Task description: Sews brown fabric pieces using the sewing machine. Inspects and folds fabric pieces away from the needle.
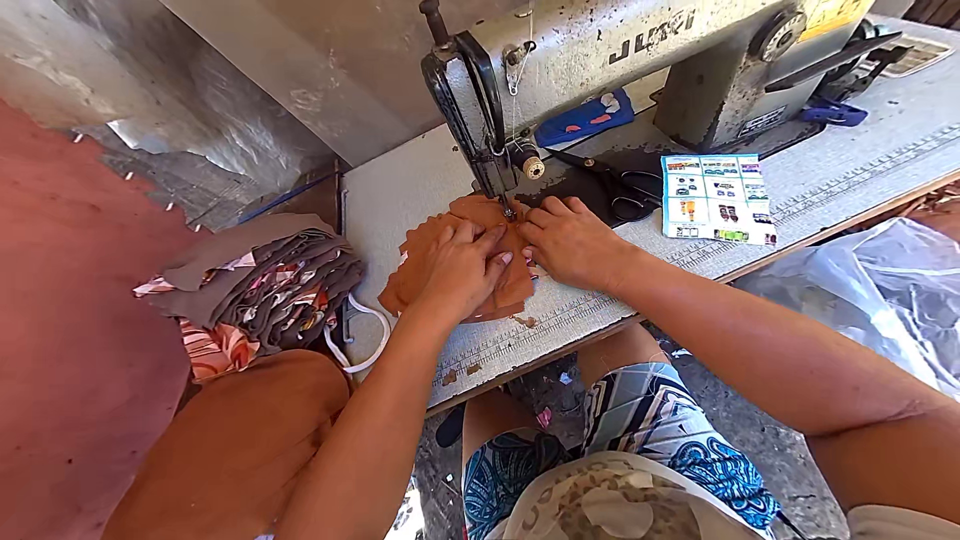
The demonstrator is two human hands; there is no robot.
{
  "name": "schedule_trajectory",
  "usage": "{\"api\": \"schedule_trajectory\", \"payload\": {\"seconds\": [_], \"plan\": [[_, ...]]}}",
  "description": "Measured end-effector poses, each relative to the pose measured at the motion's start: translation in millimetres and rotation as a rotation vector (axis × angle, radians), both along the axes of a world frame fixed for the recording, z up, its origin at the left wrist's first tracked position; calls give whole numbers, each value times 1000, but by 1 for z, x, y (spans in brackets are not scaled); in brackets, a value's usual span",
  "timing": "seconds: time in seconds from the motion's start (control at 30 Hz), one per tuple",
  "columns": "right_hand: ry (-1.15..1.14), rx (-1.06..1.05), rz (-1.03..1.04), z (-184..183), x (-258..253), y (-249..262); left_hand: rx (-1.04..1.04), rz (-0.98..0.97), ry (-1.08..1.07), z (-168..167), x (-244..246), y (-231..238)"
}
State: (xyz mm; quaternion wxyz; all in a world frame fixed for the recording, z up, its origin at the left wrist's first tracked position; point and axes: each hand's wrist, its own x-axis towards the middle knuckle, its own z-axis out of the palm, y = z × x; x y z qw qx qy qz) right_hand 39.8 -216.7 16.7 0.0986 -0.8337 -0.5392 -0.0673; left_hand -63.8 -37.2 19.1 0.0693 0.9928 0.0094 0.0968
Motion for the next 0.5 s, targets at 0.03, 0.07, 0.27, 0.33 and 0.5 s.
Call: {"api": "schedule_trajectory", "payload": {"seconds": [0.03, 0.07, 0.27, 0.33, 0.5], "plan": [[13, -12, -20, 2, -1, 1, 7, 4, -3, -1, 1, 0], [-1, -16, -26, 1, 2, 1, 17, 15, 1, -2, 2, 0], [111, -14, -106, 12, -4, -1, 97, 96, 20, 2, 10, -9], [57, 34, -117, -2, 7, -1, 87, 123, 57, 4, 14, -10], [-7, 212, 5, 1, -8, -6, -152, 160, 110, 35, 11, 38]]}}
